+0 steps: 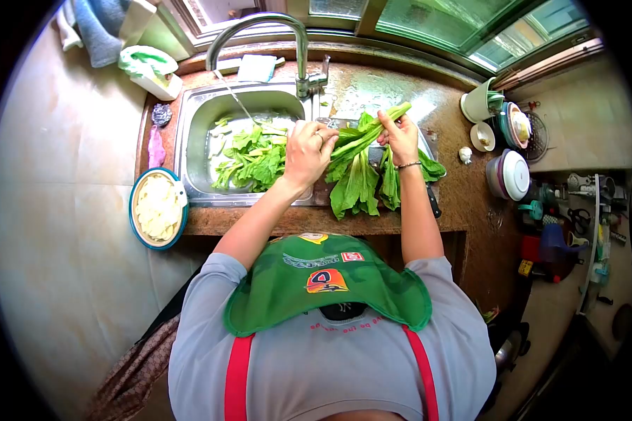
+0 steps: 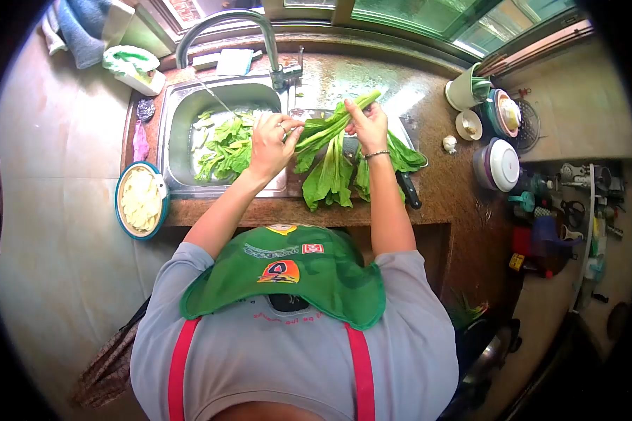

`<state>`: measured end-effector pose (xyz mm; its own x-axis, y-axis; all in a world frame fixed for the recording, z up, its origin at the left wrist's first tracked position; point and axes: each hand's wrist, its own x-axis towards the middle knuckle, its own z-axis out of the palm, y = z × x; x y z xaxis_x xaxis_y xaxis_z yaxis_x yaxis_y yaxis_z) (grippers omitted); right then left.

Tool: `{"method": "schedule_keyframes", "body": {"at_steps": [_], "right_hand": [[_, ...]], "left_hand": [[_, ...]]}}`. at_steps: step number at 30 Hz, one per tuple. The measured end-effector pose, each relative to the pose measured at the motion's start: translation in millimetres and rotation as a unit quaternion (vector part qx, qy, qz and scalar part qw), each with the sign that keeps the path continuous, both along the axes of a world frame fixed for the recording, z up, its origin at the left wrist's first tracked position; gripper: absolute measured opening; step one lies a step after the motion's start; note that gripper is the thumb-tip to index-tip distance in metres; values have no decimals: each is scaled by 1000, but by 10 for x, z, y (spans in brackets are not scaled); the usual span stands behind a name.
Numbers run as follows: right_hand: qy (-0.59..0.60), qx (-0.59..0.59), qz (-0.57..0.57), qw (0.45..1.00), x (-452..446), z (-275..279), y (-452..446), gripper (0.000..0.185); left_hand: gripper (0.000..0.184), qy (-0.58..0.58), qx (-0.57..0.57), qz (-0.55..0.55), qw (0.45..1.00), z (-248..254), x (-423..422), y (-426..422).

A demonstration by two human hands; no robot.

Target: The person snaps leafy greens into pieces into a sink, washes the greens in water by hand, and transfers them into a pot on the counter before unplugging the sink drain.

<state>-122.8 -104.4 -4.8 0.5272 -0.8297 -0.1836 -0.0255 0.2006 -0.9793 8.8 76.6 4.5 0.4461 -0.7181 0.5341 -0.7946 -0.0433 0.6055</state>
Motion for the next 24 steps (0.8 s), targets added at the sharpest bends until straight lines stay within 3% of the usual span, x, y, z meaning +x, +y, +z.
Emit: {"method": "schedule_keyframes", "body": {"at_steps": [3, 5, 7, 13, 14, 15, 17, 19, 22, 24], "right_hand": [[-51, -36, 24, 998, 153, 68, 142, 29], [-99, -71, 3, 993, 275, 63, 230, 27], [-93, -80, 3, 992, 378, 126, 356, 27], [-87, 27, 74, 993, 578, 281, 611, 32], [-81, 49, 99, 991, 590, 330, 640, 29], [-82, 50, 104, 990, 620, 304, 662, 29], [-80, 28, 149, 985, 690, 189, 708, 28], [-90, 42, 180, 979, 737, 195, 755, 32], [-93, 64, 226, 968, 777, 205, 793, 42], [-91, 76, 242, 963, 797, 271, 819, 43]], "left_hand": [[8, 67, 2, -5, 998, 52, 53, 114], [10, -64, -49, 37, 996, 305, 50, 256], [11, -106, -47, 21, 993, 357, 68, 361], [22, 94, 39, 52, 993, 217, 190, 517], [27, 113, 107, 22, 988, 195, 275, 554], [27, 113, 107, 27, 987, 215, 302, 576], [27, 233, 162, -32, 958, 272, 355, 635], [28, 253, 212, -40, 943, 311, 429, 676], [27, 519, 231, -126, 814, 180, 594, 675], [22, 566, 223, -129, 783, 151, 653, 724]]}}
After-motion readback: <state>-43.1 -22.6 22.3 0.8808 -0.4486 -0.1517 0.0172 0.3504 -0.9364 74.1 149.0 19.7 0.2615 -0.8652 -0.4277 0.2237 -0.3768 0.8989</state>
